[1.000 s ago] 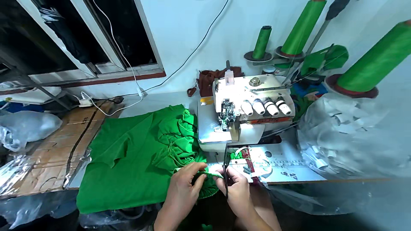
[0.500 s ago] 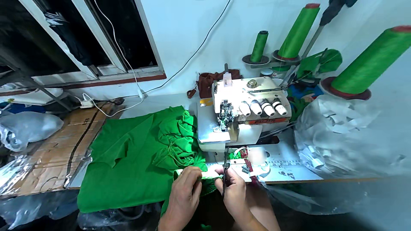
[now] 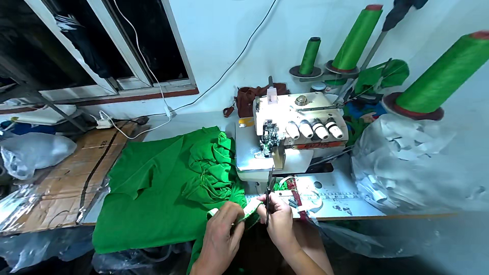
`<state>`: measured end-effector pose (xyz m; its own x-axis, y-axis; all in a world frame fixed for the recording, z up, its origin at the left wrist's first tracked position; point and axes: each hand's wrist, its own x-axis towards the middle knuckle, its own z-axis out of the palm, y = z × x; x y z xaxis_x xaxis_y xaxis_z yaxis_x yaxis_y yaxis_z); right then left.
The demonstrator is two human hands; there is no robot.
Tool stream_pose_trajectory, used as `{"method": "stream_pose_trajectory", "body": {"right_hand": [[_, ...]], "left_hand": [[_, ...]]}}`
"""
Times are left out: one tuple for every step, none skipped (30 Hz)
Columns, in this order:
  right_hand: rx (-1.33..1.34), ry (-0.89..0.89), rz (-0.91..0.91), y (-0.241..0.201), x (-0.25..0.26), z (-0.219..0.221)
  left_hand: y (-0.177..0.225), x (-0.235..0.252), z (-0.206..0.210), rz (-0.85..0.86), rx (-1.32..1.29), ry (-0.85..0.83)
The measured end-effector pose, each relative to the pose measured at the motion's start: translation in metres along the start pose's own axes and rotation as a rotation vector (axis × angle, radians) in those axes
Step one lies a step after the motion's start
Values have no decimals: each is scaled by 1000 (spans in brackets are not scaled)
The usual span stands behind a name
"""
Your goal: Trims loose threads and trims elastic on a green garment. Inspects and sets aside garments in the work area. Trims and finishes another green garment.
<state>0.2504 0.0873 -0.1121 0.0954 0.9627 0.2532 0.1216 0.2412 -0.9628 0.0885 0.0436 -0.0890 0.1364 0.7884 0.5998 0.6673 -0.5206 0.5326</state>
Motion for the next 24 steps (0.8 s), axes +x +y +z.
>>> {"method": "stream_pose_trajectory", "body": {"right_hand": [[-7, 1, 9, 0, -2, -1], [-26, 1, 25, -2, -4, -3], [-43, 0, 47, -3, -6, -4], [-56, -9, 80, -5, -9, -7], [-68, -18, 113, -6, -12, -9], [-73, -25, 141, -7, -15, -10], [-77, -35, 167, -8, -17, -12], [-83, -51, 198, -9, -19, -14], [-94, -77, 235, -11, -19, -15], [-113, -115, 277, -12, -19, -17], [-139, -161, 309, -12, -19, -19], [-167, -198, 326, -11, -18, -21], [-199, -221, 321, -10, -18, -23], [-236, -232, 301, -9, -19, -26], [-283, -236, 270, -8, -19, -30], [-341, -238, 227, -7, -20, -36], [-407, -239, 172, -8, -22, -41], [-480, -239, 104, -9, -23, -47], [-551, -235, 36, -9, -25, -51], [-619, -226, -36, -8, -26, -54], [-684, -215, -113, -7, -26, -56], [-740, -192, -190, -4, -27, -58], [-790, -167, -262, 0, -27, -59], [-837, -144, -326, 4, -26, -60]], "left_hand": [[-1, 2, -1, -35, 2, 23], [-2, 4, -2, -73, 18, 34], [-5, 7, -4, -109, 27, 29], [-9, 11, -7, -141, 16, 2], [-12, 15, -11, -171, -15, -43], [-16, 21, -15, -203, -64, -98], [-18, 27, -20, -235, -122, -159], [-20, 34, -26, -276, -182, -225], [-20, 40, -32, -318, -240, -298], [-21, 46, -36, -356, -298, -370], [-22, 51, -38, -387, -349, -431], [-24, 54, -38, -411, -378, -484], [-25, 57, -37, -427, -392, -535], [-27, 58, -36, -443, -396, -578], [-29, 59, -35, -453, -396, -603], [-31, 59, -34, -452, -398, -610], [-33, 57, -33, -440, -405, -603], [-34, 56, -32, -430, -428, -583], [-36, 54, -31, -428, -464, -555], [-36, 53, -30, -444, -506, -524], [-36, 52, -29, -466, -547, -497], [-35, 51, -27, -488, -574, -471], [-34, 50, -25, -513, -592, -444], [-33, 48, -24, -541, -601, -412]]}}
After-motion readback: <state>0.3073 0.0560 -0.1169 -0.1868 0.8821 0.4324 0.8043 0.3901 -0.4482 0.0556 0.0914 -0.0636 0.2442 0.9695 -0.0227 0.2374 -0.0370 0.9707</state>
